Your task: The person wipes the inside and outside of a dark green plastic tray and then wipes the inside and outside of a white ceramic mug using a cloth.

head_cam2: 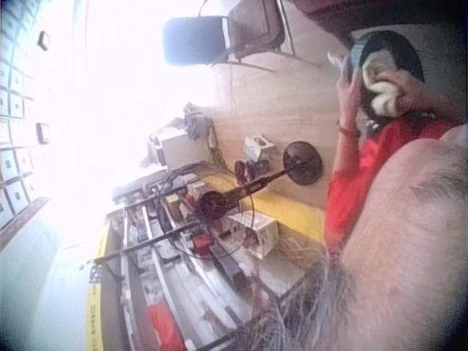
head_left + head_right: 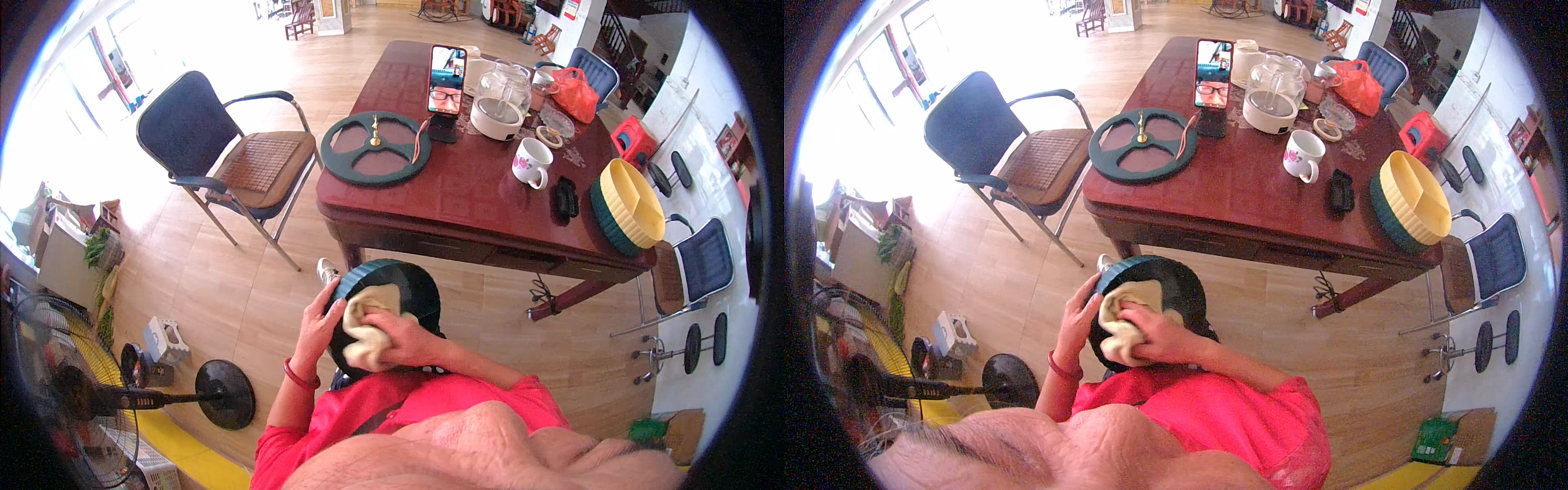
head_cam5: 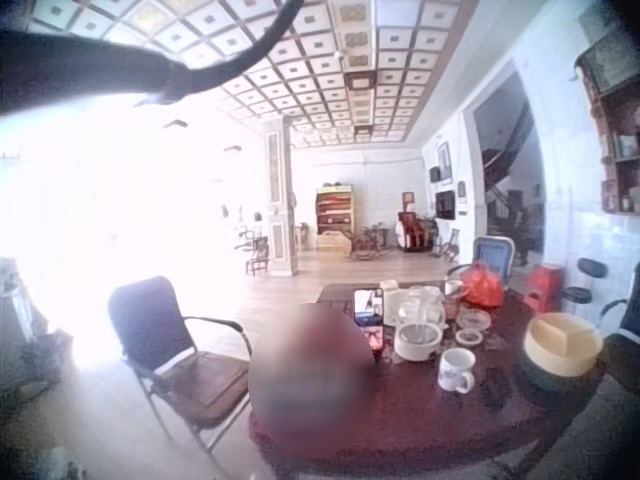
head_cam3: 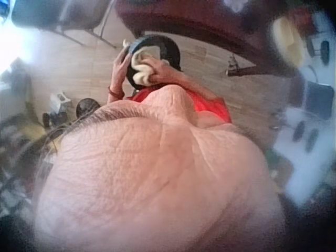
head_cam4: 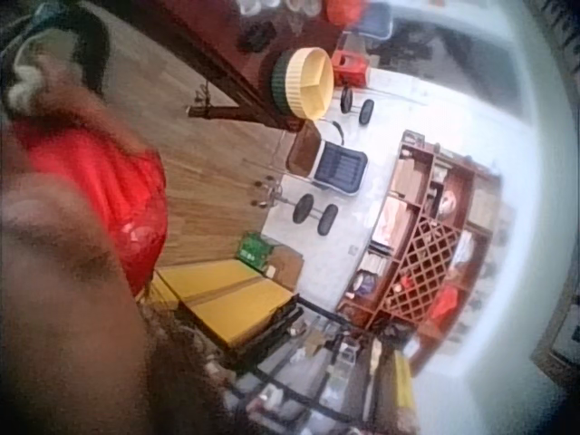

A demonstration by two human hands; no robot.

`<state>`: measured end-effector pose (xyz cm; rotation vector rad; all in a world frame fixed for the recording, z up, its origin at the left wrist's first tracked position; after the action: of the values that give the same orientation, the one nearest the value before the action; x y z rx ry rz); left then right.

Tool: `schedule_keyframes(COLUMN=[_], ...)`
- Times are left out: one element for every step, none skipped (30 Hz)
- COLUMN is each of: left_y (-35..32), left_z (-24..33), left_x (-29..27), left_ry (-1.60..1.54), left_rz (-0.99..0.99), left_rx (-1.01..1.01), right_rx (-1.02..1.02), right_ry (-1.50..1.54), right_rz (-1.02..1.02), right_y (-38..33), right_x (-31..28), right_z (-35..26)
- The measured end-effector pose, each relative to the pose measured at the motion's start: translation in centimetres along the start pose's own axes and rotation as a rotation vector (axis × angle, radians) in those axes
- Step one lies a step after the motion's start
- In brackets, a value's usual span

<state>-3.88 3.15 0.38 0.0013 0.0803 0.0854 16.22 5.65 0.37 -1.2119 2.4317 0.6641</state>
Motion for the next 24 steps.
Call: schedule_keyframes(left_y=[-0.1, -0.2, -0.2, -0.2, -0.2, -0.1, -0.2, -0.5, -0.6, -0.4, -0.2, -0.1, 0.1, 0.2, 0.4, 0.5, 0.5, 0.4, 0.3, 0.3, 0.2, 0.3, -0.1, -0.2], left_z=[0.2, 0.5, 0.5, 0.4, 0.2, 0.1, 0.2, 0.2, 0.2, 0.1, 0.1, -0.2, -0.8, -1.1, -1.3, -1.3, -1.2, -0.8, -0.7, -1.2, -1.9, -1.6, -0.8, -1.1], left_x=[0.3, 0.7, 0.9, 0.7, 0.5, 0.3, 0.1, -0.1, -0.1, -0.1, -0.1, -0.2, -0.3, -0.4, -0.4, -0.3, -0.1, 0.1, 0.3, 0.4, 0.5, 0.6, 0.7, 0.7], left_ry=[-0.004, -0.007, -0.014, -0.021, -0.027, -0.035, -0.003, 0.031, 0.059, 0.031, 0.003, -0.026, -0.036, -0.025, -0.018, -0.010, 0.001, 0.015, 0.029, 0.061, 0.090, 0.124, 0.166, 0.160], left_rz=[0.004, 0.008, 0.032, 0.040, 0.048, 0.054, 0.053, 0.051, 0.046, 0.041, 0.035, 0.031, 0.037, 0.038, 0.039, 0.042, 0.058, 0.076, 0.093, 0.107, 0.124, 0.140, 0.155, 0.164], left_rx=[0.014, 0.027, 0.035, 0.032, 0.029, 0.030, 0.039, 0.048, 0.058, 0.037, 0.015, -0.012, -0.023, -0.016, -0.007, 0.002, -0.008, -0.019, -0.030, -0.019, -0.006, 0.005, 0.017, 0.023], right_rx=[-0.040, -0.081, -0.110, -0.112, -0.113, -0.116, -0.146, -0.175, -0.200, -0.254, -0.307, -0.358, -0.371, -0.368, -0.364, -0.363, -0.249, -0.139, -0.029, -0.030, -0.034, -0.038, -0.045, 0.019], right_ry=[-0.114, -0.229, -0.271, -0.250, -0.229, -0.211, -0.208, -0.204, -0.206, -0.242, -0.277, -0.309, -0.270, -0.311, -0.356, -0.400, -0.403, -0.400, -0.397, -0.434, -0.472, -0.506, -0.548, -0.553], right_rz=[0.057, 0.115, 0.138, 0.177, 0.216, 0.257, 0.200, 0.143, 0.086, 0.070, 0.055, 0.034, -0.016, -0.034, -0.056, -0.078, -0.003, 0.073, 0.150, 0.177, 0.202, 0.229, 0.234, 0.188], right_y=[1.0, 1.7, 2.5, 3.1, 3.4, 3.8, 3.9, 3.9, 3.8, 3.4, 2.7, 2.1, 2.0, 1.7, 1.8, 2.1, 2.7, 3.7, 4.4, 4.5, 4.5, 4.4, 4.2, 3.9], right_x=[1.2, 2.2, 2.9, 3.5, 4.2, 4.4, 4.4, 4.4, 4.2, 4.5, 5.2, 6.0, 6.4, 6.4, 5.7, 4.9, 4.0, 3.1, 2.6, 3.1, 3.9, 4.4, 4.4, 4.4], right_z=[-0.2, 0.0, 0.6, 0.8, 0.9, 0.8, 0.6, 0.1, -0.2, 0.0, 0.7, 1.5, 2.2, 2.7, 2.2, 1.6, 0.8, -0.2, -0.6, -0.2, 0.4, 0.8, 0.9, 0.5])
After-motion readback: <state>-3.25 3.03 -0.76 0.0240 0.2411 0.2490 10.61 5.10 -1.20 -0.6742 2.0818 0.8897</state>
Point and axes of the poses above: each hand's wrist, its own y-axis towards the middle knuckle, its own x-axis out of the palm, z = x × y, the point moved 1 cm from there along y, towards the middle knuckle, and after that the axes turned 2 degrees about -z, right-handed, at the moved point
